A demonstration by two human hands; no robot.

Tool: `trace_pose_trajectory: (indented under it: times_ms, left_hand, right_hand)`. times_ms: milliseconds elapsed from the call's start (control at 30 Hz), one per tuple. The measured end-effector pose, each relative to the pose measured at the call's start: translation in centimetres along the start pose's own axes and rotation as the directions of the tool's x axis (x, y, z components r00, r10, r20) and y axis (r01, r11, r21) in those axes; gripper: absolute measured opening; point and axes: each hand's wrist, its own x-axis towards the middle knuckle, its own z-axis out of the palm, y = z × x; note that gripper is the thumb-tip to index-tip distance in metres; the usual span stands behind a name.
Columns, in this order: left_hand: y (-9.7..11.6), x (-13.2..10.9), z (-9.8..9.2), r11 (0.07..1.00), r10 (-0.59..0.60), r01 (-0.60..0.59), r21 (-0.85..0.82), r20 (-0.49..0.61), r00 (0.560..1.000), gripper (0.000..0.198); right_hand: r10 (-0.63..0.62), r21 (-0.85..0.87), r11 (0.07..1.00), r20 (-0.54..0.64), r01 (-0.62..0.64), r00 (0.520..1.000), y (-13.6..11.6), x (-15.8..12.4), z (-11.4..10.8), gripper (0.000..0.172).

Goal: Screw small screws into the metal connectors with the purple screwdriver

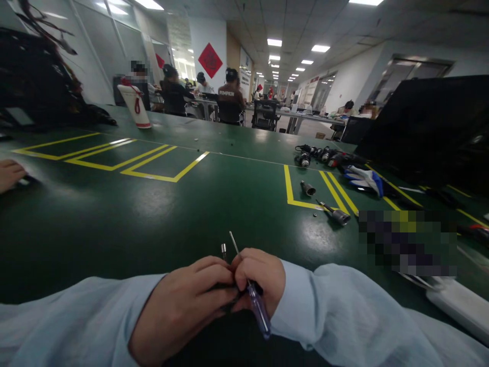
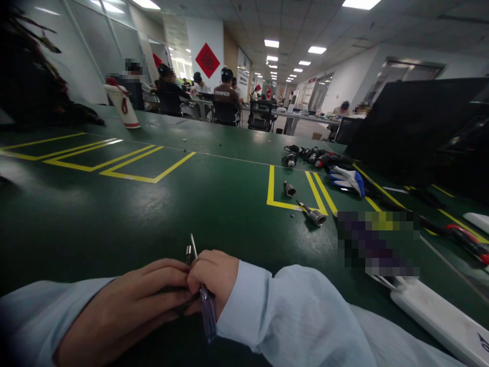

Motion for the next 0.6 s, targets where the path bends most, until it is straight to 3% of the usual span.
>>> trace_pose_trajectory:
  times_ms: [167, 333, 467, 600]
  left_hand:
    - [-0.3, 0.0, 0.3, 0.998, 0.052, -0.051, 0.036, -0.009, 0.999, 0.028]
    - [-0.1, 0.0, 0.5, 0.990, 0.109, -0.106, 0.090, -0.020, 0.994, 0.028]
    - [-0.2, 0.1, 0.6, 0.983, 0.131, -0.129, 0.131, -0.009, 0.991, 0.025]
    - [-1.2, 0.5, 0.3, 0.988, 0.119, -0.116, 0.098, -0.026, 0.993, 0.019]
  right_hand:
    - [-0.170, -0.267, 0.950, -0.001, 0.163, 0.985, -0.6, -0.1, -0.2, 0.009]
    - [-0.220, -0.361, 0.905, 0.051, 0.223, 0.974, -1.0, -0.1, -0.3, 0.017]
    - [-0.224, -0.348, 0.911, 0.034, 0.222, 0.974, -0.6, -0.1, -0.1, 0.016]
    - [-0.138, -0.180, 0.976, -0.064, 0.124, 0.988, 0.6, 0.0, 0.0, 0.012]
